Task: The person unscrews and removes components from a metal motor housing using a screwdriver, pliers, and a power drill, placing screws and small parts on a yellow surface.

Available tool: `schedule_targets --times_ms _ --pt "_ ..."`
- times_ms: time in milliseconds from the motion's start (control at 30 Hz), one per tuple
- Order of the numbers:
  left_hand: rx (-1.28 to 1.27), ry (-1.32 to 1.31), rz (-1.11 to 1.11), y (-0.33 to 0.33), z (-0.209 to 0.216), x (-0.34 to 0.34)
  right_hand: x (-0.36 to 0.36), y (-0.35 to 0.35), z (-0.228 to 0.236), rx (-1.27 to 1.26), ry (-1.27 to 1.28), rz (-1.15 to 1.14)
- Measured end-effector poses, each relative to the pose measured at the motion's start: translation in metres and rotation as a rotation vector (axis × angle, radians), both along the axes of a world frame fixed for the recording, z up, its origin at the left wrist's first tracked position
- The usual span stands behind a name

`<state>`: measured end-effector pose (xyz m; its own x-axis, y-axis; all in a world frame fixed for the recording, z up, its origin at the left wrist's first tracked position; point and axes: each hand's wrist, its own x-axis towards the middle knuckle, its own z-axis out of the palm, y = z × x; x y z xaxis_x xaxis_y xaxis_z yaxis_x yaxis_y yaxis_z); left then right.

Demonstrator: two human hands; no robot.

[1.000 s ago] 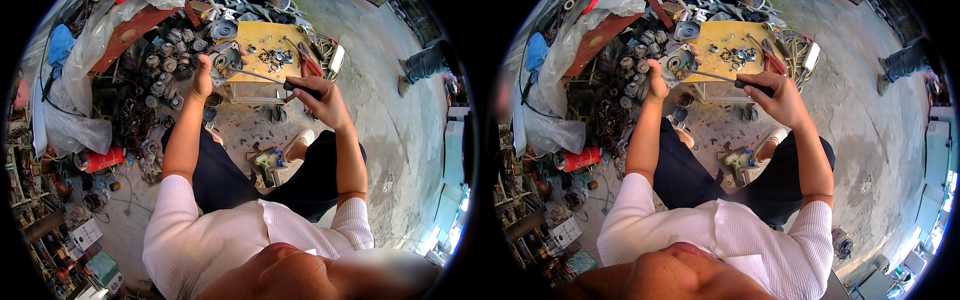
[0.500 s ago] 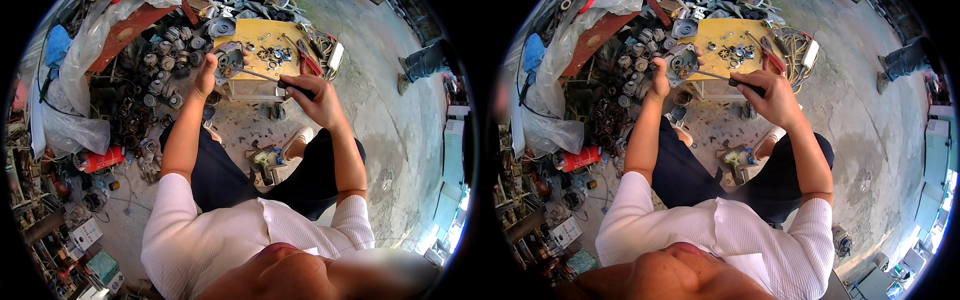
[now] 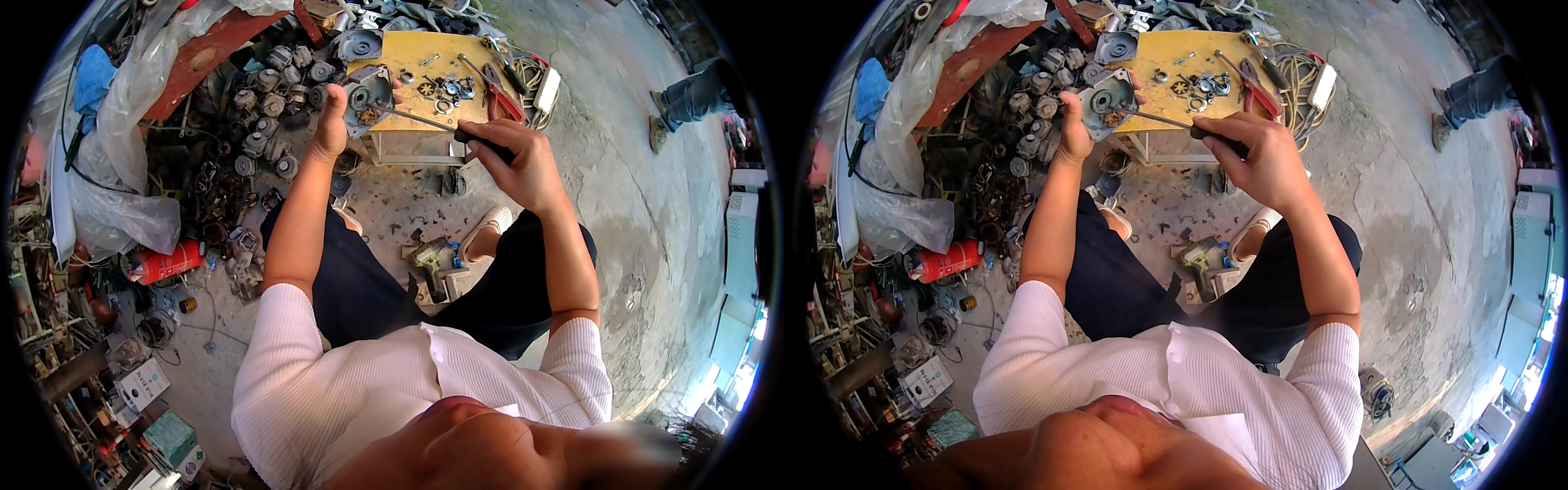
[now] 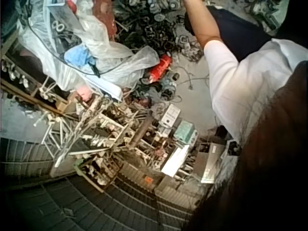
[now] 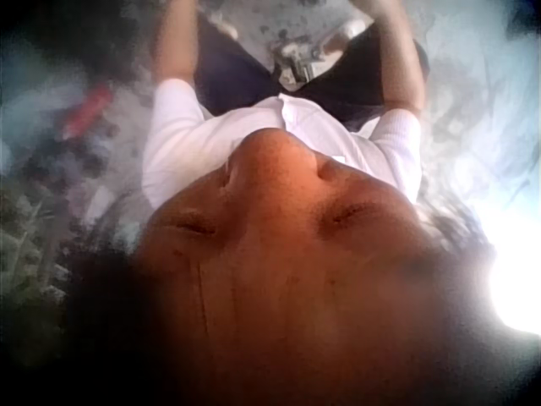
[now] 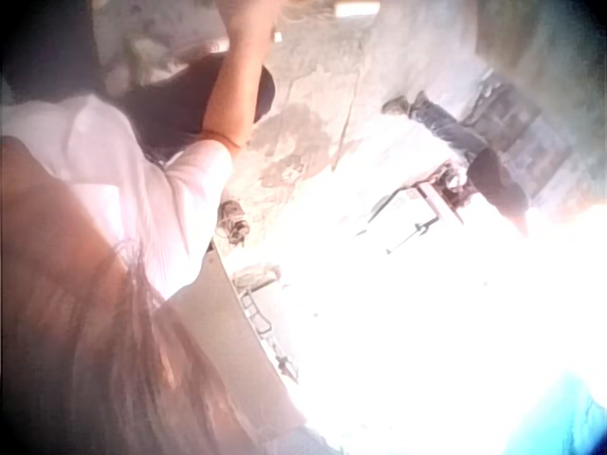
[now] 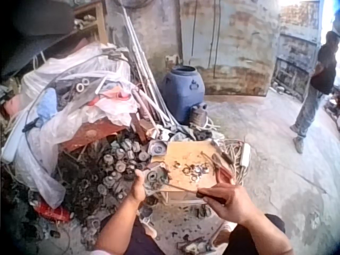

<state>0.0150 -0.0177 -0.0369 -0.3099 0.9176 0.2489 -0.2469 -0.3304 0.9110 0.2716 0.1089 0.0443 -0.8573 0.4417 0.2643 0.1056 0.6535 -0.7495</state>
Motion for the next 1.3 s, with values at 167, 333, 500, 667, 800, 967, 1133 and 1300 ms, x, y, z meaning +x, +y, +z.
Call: schedule_targets --times_ms 167,333,500,667,800,967,1133,1300 --pt "-0.006 0.095 0.030 0.002 -0.002 -0.001 -0.002 -0.002 -0.005 -0.047 -0.005 -0.002" --pt "0.010 0.094 0.041 0.003 -0.002 0.000 -0.001 0.003 -0.001 -0.030 -0.051 -0.043" --pt "0.007 0.102 0.047 0.003 0.002 0.004 -0.001 0.004 -0.002 -0.079 -0.093 -0.032" --pt "0.034 0.229 0.094 0.003 0.000 0.001 0.001 0.006 -0.004 -0.299 -0.149 -0.004" --pt "0.028 0.229 0.115 0.003 -0.002 0.002 0.003 0.009 0.002 -0.239 -0.125 -0.032" --pt "0.000 0.270 0.096 -0.002 0.000 0.009 0.028 0.047 0.010 -0.493 -0.236 0.066" --pt "-0.148 0.279 -0.069 -0.017 -0.022 0.041 0.060 0.099 -0.010 -0.380 -0.025 -0.062" --pt "-0.467 1.298 -0.123 -0.008 -0.061 0.091 0.063 0.100 -0.030 -0.320 0.007 -0.134"
